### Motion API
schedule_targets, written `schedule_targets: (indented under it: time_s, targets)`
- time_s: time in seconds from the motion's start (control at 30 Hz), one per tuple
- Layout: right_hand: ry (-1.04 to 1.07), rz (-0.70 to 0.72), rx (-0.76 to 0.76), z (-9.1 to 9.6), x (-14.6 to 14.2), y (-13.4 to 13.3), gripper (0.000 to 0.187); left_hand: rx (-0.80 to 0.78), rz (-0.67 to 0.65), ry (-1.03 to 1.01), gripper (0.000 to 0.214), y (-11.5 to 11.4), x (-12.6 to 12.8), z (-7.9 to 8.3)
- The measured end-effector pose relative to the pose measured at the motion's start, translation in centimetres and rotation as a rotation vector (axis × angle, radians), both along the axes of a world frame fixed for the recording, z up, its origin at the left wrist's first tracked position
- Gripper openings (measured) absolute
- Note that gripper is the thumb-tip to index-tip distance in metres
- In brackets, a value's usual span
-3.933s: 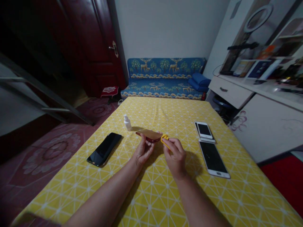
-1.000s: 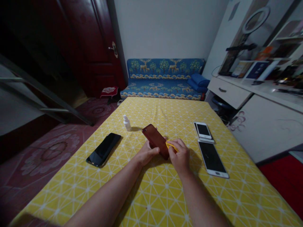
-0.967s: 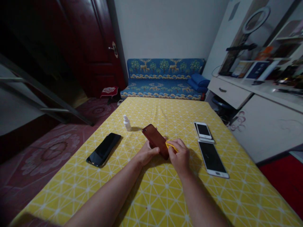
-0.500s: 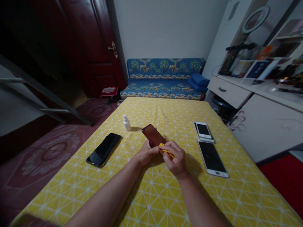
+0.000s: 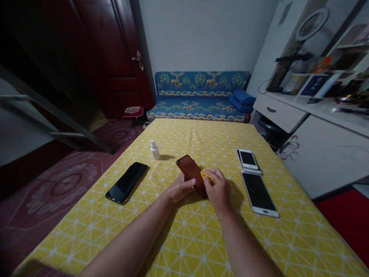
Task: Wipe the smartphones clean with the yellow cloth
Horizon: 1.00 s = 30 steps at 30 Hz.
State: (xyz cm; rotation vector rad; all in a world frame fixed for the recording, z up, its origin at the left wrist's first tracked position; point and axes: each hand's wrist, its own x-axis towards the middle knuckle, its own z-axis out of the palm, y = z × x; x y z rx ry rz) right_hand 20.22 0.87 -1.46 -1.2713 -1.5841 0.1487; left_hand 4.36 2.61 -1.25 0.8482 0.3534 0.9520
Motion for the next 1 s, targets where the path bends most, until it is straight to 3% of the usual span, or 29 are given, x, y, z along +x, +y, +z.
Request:
schedule_targets:
  time_s: [0.13, 0.37, 0.83, 1.0]
  targets:
    - [0.021, -0.008, -0.020, -0.11, 0.17, 0.11, 0.020, -0.186, -0.014, -0.107, 0.024, 0.28, -0.21, -0.07]
    - [0.044, -0.009, -0.046, -0.35, 0.23, 0.19, 0.019, -0.150, -0.084, -0.132, 0.052, 0.46, -0.42, 0.38]
    - [0.005, 0.002, -0.013, -0.05, 0.09, -0.06, 0.019, -0.231, -0.082, -0.124, 0.060, 0.51, -0.65, 0.19]
    - [-0.043, 0.096, 0.051, 0.49, -0.37, -0.74, 0.023, -0.252, -0.082, -0.139, 0.064, 0.53, -0.62, 0.14]
